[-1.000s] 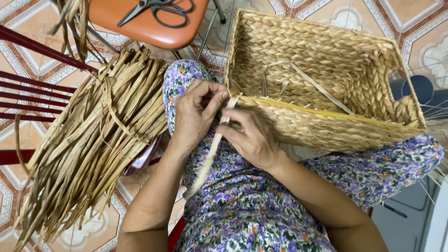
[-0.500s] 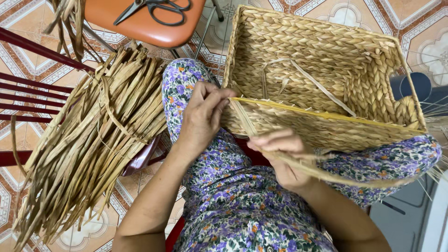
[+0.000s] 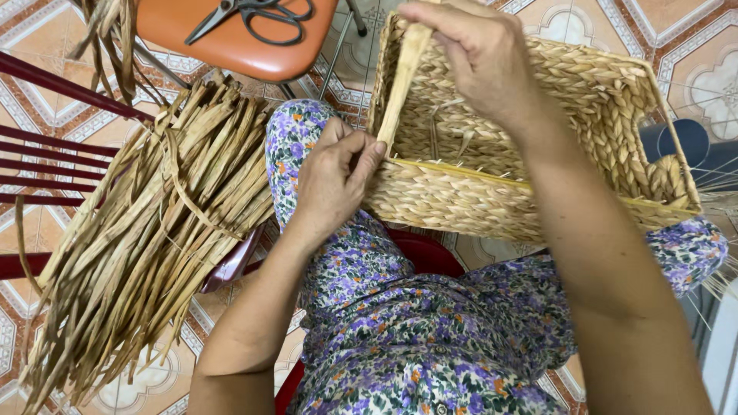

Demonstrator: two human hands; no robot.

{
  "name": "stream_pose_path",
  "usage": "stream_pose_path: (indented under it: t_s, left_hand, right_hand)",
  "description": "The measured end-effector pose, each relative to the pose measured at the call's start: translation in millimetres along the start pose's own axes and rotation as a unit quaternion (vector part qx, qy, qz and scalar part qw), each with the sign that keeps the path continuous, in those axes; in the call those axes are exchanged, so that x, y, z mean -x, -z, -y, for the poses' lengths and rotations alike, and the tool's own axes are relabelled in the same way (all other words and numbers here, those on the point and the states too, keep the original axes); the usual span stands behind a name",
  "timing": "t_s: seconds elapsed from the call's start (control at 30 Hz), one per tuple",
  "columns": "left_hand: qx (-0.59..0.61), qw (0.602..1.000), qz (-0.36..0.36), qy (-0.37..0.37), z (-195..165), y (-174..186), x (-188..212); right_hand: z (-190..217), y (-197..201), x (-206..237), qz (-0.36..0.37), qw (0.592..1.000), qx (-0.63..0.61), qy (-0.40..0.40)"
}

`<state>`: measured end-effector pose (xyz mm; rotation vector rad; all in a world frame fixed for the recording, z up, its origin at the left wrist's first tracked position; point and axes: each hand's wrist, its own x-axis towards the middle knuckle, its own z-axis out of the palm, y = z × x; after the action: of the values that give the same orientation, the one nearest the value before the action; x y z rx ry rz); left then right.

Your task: The person weaves dried palm leaves into the rim of a rectangular basket. They thread the leaves through the existing weave, trim excess with scissors, and continue adding new strands to reinforce the edge.

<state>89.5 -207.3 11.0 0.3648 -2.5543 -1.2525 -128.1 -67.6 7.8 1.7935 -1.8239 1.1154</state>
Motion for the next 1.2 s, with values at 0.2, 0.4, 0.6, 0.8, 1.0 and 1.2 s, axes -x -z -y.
stream_pose_path:
  t_s: [0.2,0.4,0.6,0.8,1.0,1.2]
  left_hand:
    - [0.044,0.996,0.075,0.031,2.8,7.0,1.1]
    - [-0.029,0.997,0.059,-0.028,0.7,4.9,4.1]
    - [-0.023,0.998,0.066,0.010,-4.6,3.9,8.8]
    - [0.008,0.999,0.042,-0.007,-5.4,4.7,10.6]
    - [0.011,0.999,0.037,-0.012,-4.3,4.1,10.6]
    - [0.155,0.978,0.135,-0.028,0.5,24.2,3.3]
  right_hand:
    - [17.0,33.6,9.7,0.004,0.983,0.112,-0.143]
    - [43.7,8.3,16.3,-0.041,0.890,-0.289,-0.350]
    - [41.7,-7.9,18.0,-0.066,0.857,-0.306,-0.409]
    - [42.6,-23.1,14.0,-0.088,0.878,-0.244,-0.402]
    - [44.8,-28.6,5.9,-0.015,0.821,-0.291,-0.490]
    - [51.5,-29.9,5.7,0.136,0.766,-0.235,-0.583]
